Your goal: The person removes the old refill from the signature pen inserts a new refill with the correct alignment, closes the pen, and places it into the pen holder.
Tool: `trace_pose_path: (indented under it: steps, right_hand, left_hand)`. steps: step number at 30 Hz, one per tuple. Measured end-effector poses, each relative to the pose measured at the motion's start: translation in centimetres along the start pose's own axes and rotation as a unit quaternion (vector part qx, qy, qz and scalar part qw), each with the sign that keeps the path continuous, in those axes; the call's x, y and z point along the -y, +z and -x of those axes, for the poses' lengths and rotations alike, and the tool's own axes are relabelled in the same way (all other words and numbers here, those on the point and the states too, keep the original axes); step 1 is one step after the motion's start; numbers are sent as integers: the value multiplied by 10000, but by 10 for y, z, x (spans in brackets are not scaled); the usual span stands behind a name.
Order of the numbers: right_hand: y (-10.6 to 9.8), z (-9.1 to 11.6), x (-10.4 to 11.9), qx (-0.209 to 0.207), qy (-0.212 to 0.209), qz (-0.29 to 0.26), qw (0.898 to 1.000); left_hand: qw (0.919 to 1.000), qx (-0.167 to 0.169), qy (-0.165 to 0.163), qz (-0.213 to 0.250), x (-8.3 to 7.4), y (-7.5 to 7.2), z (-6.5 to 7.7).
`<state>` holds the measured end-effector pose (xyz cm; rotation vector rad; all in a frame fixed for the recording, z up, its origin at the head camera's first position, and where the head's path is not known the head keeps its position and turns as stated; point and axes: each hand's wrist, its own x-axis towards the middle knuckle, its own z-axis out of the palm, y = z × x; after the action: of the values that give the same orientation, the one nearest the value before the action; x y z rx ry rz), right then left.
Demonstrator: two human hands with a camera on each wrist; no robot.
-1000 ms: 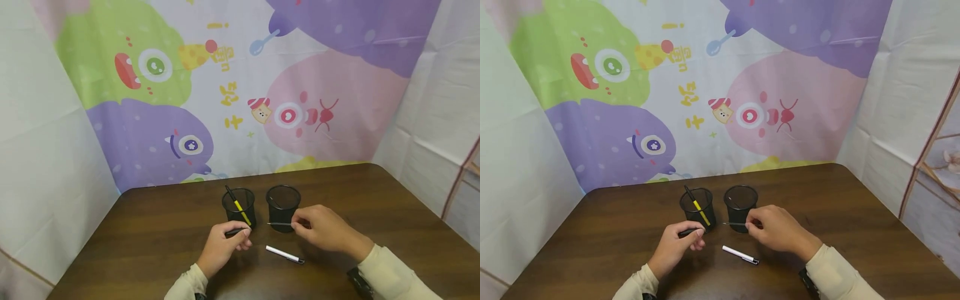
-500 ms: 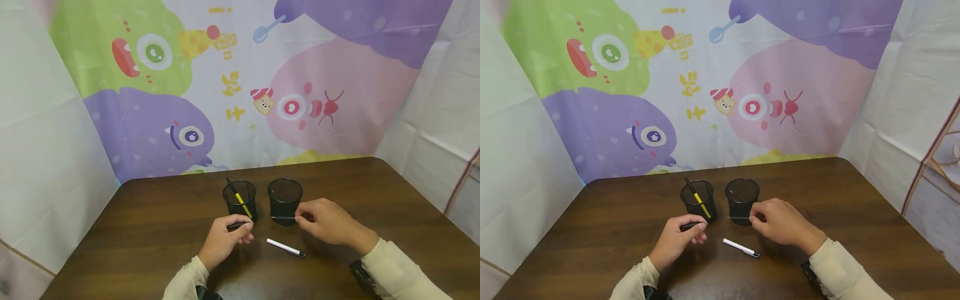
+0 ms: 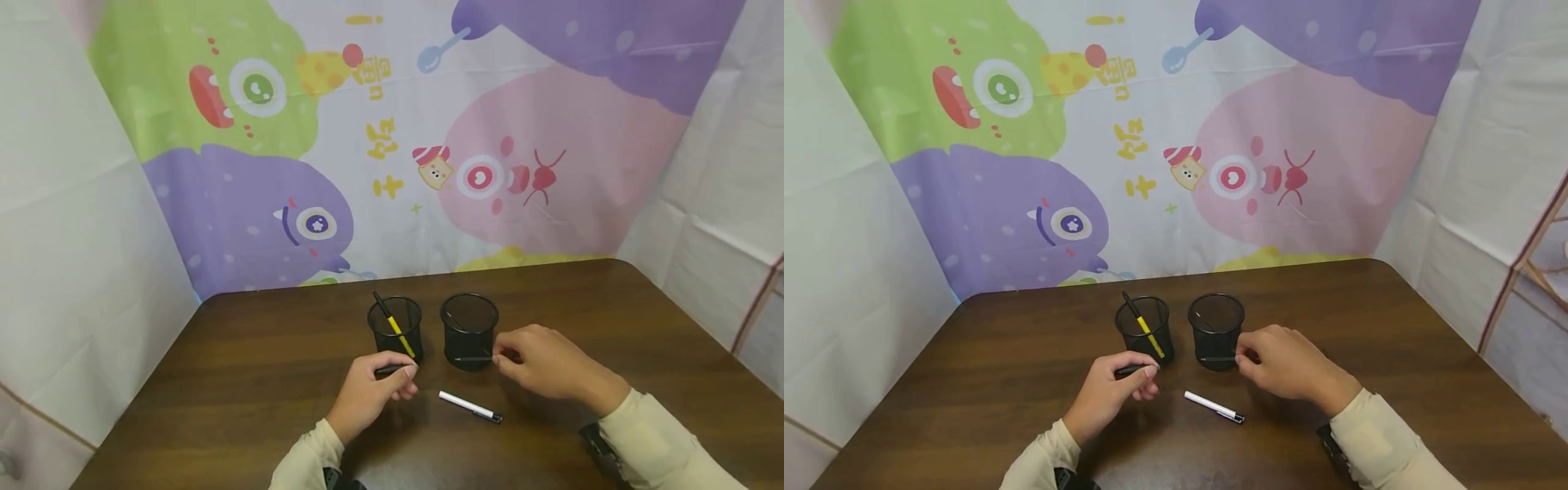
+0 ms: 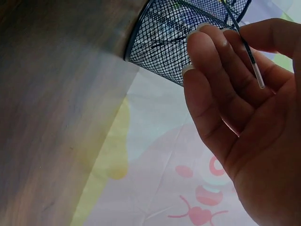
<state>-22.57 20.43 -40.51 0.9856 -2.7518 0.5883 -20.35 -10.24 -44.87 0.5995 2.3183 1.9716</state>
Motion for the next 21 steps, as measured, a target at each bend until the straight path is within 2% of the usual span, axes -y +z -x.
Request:
trace_pose_path:
  steps: [15, 21]
  right_hand:
    - [4, 3, -5, 368, 240, 124, 9990]
    - [7, 1, -5, 402, 164, 203, 9989]
  left_hand:
    - [9999, 37, -119, -110, 0, 1, -2]
    - [10000, -40, 10, 36, -1, 0, -1]
